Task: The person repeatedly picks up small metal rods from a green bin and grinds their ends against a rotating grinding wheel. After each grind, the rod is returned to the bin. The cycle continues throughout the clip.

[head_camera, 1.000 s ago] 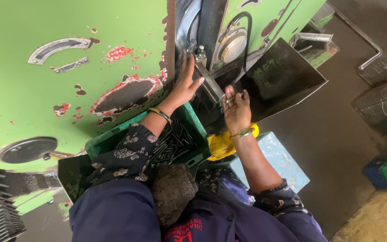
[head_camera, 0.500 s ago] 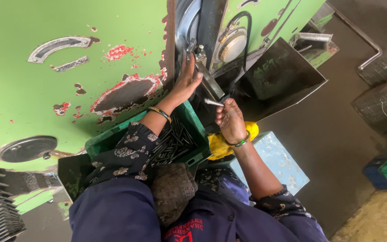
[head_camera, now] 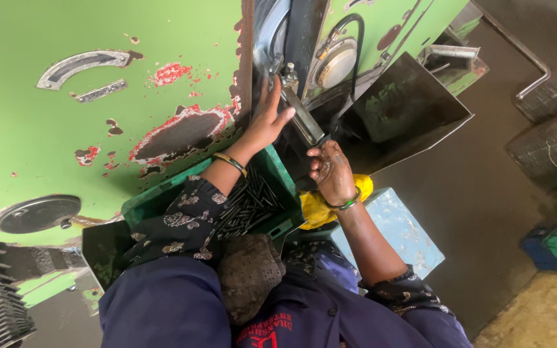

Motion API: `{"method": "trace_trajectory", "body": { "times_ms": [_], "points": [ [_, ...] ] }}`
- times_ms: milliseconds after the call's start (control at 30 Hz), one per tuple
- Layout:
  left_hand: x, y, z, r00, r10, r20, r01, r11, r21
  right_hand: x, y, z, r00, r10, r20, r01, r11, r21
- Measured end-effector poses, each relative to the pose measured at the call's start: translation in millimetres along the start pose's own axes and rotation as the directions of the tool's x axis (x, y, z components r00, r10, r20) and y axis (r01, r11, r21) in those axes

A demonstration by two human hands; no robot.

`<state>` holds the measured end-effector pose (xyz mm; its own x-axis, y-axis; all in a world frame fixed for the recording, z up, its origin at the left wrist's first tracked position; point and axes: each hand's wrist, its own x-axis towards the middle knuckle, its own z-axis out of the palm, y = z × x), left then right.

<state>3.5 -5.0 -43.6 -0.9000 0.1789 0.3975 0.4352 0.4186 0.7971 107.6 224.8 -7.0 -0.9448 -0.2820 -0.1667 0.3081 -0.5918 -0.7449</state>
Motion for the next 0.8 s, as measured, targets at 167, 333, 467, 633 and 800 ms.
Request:
{"method": "trace_trajectory", "body": {
  "times_ms": [167,333,467,633,800],
  "points": [
    [0.6,1.0,4.4,0.992,0.065,-0.109,-0.057,0.995,0.076,0.9,2.4,-1.0,0.999,-0.02,0.025,0.02,1.0,-0.009],
    [5.6,18.8,-7.0,0.994,0.08,0.076,-0.087,0.993,0.085,-1.2,0.2,1.9,0.999,-0.013,0.039,0.013,1.0,-0.002],
    [4.9,24.1,-13.5,0.991,0.004,0.136,-0.006,1.0,0.016,-2.6,-1.1,4.2,1.0,-0.005,0.029,0.006,1.0,-0.012],
    [0.4,18.7,-12.8,0.996,0.003,0.092,0.006,0.996,-0.094,-3.3,-2.2,6.4,0.999,0.003,0.041,-0.002,1.0,-0.017],
    [1.0,12.1,-8.5,0.997,0.068,0.044,-0.067,0.997,-0.04,-4.6,-3.4,9.0,0.999,0.0,0.048,0.002,1.0,-0.025]
  ]
}}
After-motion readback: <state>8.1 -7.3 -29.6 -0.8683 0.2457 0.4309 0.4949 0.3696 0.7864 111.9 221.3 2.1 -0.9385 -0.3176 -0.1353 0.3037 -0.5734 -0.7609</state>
